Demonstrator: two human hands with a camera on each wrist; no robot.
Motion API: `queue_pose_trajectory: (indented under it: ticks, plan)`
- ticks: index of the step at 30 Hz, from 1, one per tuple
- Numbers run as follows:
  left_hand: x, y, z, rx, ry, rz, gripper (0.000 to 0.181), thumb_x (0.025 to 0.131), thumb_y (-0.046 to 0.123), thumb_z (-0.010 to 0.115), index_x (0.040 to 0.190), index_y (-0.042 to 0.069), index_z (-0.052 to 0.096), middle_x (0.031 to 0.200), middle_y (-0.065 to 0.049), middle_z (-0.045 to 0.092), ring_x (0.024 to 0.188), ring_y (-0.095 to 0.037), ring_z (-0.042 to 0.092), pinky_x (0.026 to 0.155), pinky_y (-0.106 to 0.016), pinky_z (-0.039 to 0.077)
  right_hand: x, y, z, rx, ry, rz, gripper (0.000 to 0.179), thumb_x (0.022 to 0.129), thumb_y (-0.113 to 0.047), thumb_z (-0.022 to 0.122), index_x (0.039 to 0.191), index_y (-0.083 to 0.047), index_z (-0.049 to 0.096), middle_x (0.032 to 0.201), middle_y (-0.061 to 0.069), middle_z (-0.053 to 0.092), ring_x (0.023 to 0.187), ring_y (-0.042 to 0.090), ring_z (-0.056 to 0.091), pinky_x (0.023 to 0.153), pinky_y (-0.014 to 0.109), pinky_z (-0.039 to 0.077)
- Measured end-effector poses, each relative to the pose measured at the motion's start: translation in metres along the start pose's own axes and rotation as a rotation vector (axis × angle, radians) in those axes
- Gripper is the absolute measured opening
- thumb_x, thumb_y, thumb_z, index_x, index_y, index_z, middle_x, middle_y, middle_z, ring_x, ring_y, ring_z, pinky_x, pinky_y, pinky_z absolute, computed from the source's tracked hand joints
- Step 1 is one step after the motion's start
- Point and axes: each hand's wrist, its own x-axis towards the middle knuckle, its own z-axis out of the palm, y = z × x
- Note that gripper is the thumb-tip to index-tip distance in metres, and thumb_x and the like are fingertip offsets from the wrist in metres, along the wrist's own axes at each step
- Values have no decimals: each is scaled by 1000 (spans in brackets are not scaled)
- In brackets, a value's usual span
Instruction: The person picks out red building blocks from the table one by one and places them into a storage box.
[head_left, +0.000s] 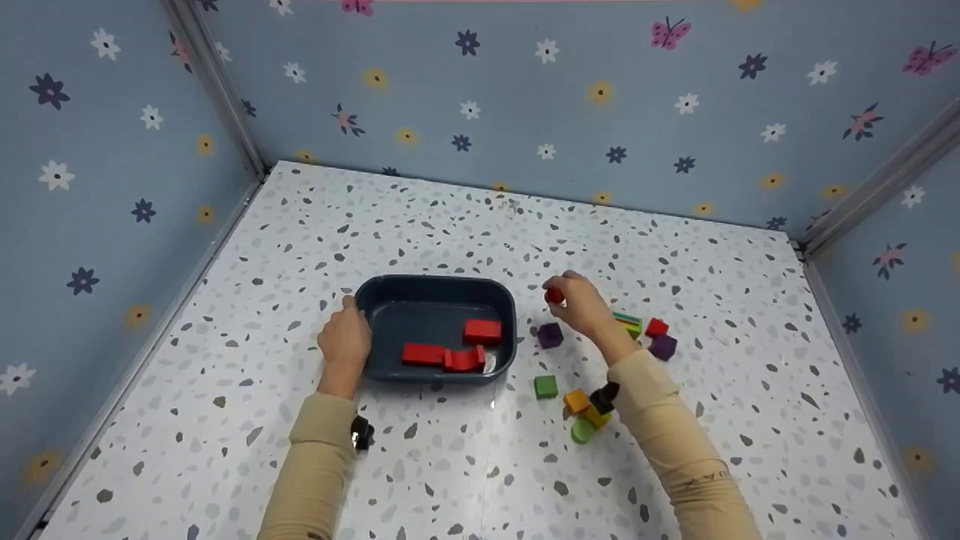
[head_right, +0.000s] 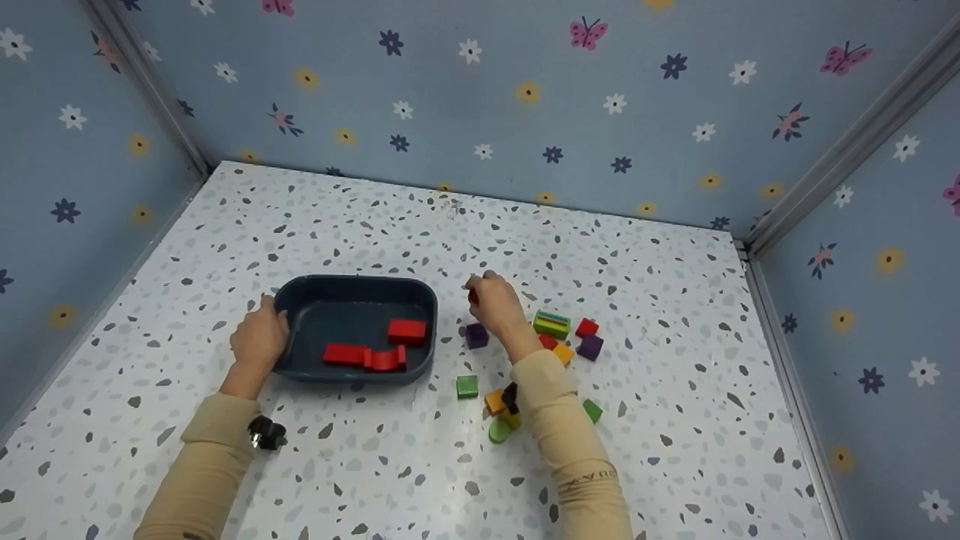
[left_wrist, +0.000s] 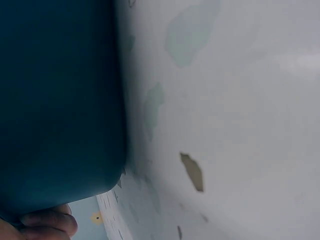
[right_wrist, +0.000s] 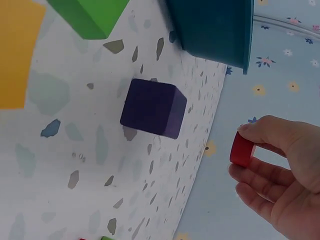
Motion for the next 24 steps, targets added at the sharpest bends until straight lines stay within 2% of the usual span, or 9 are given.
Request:
queue_pose_trajectory:
  ticks: [13,19,24]
  plan:
    - [1,0,-2,-1,-11,-4,24,90,13,46,107,-5,45,87,-31,59,75,-46,58,61,-54,43,9,-36,2,38,33,-92,25,76,-3,66,100,-1,62,91,13,56,83,23,57,73,33,46]
    - [0,0,-2,-5,-9,0,24,91,13,46,107,-4,45,87,-31,59,75,-46,58,60,-54,43,15,-49,7,80,33,-131,24,75,-2,66,98,1,62,87,11,55,77,20,56,70,31,45]
    - [-1,0,-2,-9,4,0,24,90,13,47,107,-4,45,85,-31,59,73,-46,58,59,-54,43,19,-59,15,65,34,-143,24,74,-2,65,98,-1,63,88,11,55,76,21,56,70,31,45]
